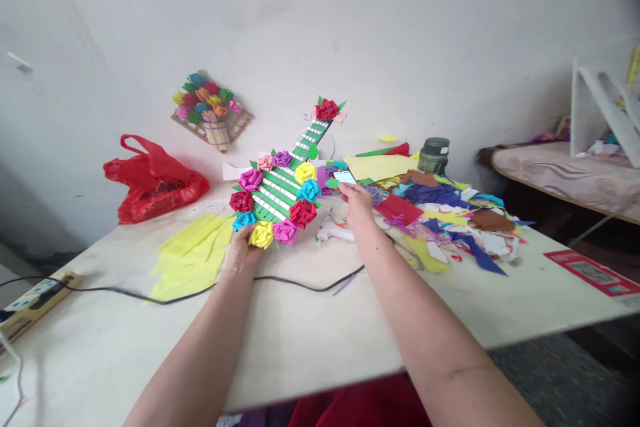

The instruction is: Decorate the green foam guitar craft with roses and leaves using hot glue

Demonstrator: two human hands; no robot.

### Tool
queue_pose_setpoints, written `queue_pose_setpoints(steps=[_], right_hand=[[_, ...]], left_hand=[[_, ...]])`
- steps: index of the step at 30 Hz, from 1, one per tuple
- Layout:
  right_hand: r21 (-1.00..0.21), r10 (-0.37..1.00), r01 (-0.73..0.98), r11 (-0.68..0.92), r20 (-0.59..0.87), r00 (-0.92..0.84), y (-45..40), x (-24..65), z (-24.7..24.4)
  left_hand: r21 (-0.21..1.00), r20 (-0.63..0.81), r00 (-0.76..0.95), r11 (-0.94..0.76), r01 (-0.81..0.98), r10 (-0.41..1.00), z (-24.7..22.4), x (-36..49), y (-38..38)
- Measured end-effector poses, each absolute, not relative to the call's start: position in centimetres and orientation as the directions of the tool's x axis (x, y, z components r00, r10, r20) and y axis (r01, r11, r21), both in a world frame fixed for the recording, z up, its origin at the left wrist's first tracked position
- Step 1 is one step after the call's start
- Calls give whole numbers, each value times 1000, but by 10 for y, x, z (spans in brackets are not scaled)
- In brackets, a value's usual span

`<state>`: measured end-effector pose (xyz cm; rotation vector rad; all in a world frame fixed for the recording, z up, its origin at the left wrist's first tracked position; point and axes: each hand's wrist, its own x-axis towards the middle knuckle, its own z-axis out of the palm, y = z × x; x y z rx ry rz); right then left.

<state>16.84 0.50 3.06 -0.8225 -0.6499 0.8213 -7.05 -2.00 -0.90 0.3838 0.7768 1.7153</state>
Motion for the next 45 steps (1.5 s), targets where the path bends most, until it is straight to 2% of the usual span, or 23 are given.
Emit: queue_pose_setpoints(steps=[3,8,16,45], right_hand=[[-835,836,-372,405,174,520,2,165,32],[-839,848,-367,401,188,496,-2,161,35],[-800,874,-457,389,164,457,-4,157,35],[-793,854,-392,467,288,434,1,153,31]], left_hand=[[667,-161,-226,-63,-742,961,-8,-71,-21],[674,-148,-240,-79,-734,959,-8,-72,-21],[685,-122,-230,-85,-723,966,-9,-72,-20],[689,-191,-246,-49,-723,950,-3,-73,-21]])
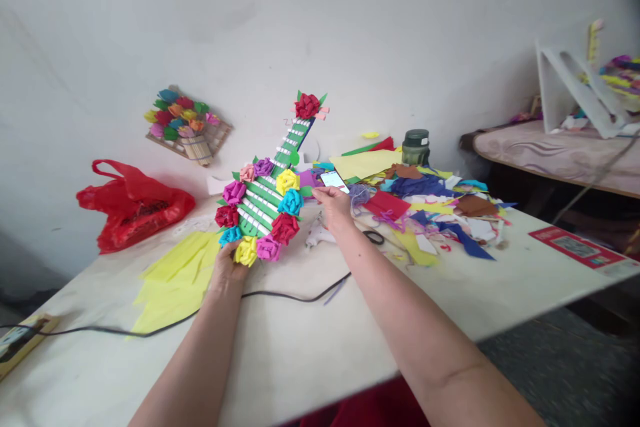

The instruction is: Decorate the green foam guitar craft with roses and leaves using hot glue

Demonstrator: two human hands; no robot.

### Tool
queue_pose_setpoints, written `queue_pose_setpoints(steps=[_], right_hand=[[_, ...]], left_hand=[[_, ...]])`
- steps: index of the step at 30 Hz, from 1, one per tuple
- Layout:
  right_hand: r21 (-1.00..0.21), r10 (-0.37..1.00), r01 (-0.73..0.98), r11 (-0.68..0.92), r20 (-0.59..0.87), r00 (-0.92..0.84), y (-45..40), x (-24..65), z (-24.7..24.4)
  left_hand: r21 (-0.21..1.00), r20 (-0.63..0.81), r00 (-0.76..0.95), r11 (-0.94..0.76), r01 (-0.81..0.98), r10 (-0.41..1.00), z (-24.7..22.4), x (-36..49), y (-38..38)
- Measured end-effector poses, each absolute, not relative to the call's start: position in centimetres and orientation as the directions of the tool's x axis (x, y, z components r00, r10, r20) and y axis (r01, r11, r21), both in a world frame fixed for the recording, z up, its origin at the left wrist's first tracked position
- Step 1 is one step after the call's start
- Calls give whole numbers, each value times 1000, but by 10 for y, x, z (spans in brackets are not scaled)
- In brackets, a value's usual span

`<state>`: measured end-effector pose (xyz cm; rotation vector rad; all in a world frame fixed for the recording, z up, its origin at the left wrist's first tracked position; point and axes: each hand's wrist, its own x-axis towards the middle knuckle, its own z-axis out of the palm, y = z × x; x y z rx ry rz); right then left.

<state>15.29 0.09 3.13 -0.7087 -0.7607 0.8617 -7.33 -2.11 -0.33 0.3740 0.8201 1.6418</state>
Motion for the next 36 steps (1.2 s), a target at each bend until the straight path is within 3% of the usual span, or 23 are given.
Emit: queue_pose_setpoints(steps=[22,27,36], right_hand=[[-886,857,-150,439,362,368,-7,161,36],[-896,851,-195,398,283,442,-4,163,28],[-876,882,-318,363,214,419,-2,158,24]], left_hand=[[720,-162,-244,-55,-692,956,-5,-89,-16],[746,-233,-293,-23,-666,928,5,-94,-21],[787,-379,-298,136,-601,876,13,-131,-10]])
